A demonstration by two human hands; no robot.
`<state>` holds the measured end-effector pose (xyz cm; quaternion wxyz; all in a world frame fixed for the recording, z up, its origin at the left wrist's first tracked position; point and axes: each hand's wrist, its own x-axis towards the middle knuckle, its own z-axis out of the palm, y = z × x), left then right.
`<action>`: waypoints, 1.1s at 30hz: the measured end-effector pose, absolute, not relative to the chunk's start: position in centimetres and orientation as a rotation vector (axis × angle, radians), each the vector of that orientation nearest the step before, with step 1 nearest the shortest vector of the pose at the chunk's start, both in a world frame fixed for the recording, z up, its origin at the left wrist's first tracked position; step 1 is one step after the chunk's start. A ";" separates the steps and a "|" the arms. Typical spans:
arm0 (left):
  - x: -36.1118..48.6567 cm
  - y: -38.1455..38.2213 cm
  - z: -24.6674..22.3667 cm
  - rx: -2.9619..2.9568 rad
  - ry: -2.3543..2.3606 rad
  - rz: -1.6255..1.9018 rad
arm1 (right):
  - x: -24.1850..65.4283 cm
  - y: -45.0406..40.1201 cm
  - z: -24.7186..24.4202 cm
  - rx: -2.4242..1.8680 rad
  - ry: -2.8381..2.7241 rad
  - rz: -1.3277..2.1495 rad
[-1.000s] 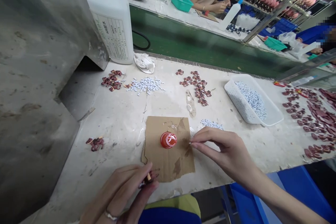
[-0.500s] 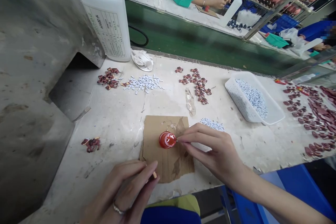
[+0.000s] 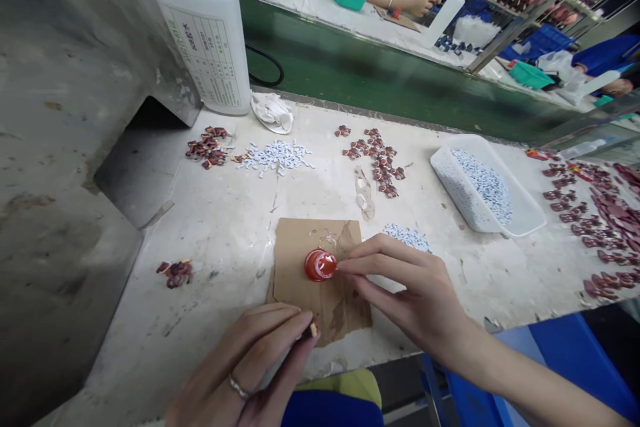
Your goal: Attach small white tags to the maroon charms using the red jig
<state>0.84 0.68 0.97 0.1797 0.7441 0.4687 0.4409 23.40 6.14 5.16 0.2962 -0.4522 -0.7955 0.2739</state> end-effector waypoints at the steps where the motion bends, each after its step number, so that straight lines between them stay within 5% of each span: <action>1: 0.8 0.7 0.8 2.106 1.302 1.238 | 23.3 5.9 5.2 -1.204 -2.083 0.751; 12: 1.5 0.8 0.7 2.026 1.373 1.247 | 21.3 3.5 4.4 -1.063 -1.830 1.117; 23: 1.1 0.8 0.1 2.057 1.284 1.226 | 21.2 3.0 4.4 -0.977 -2.106 0.794; 33: 0.9 1.2 0.2 1.939 1.130 1.318 | 21.5 3.1 4.8 -0.898 -2.124 0.869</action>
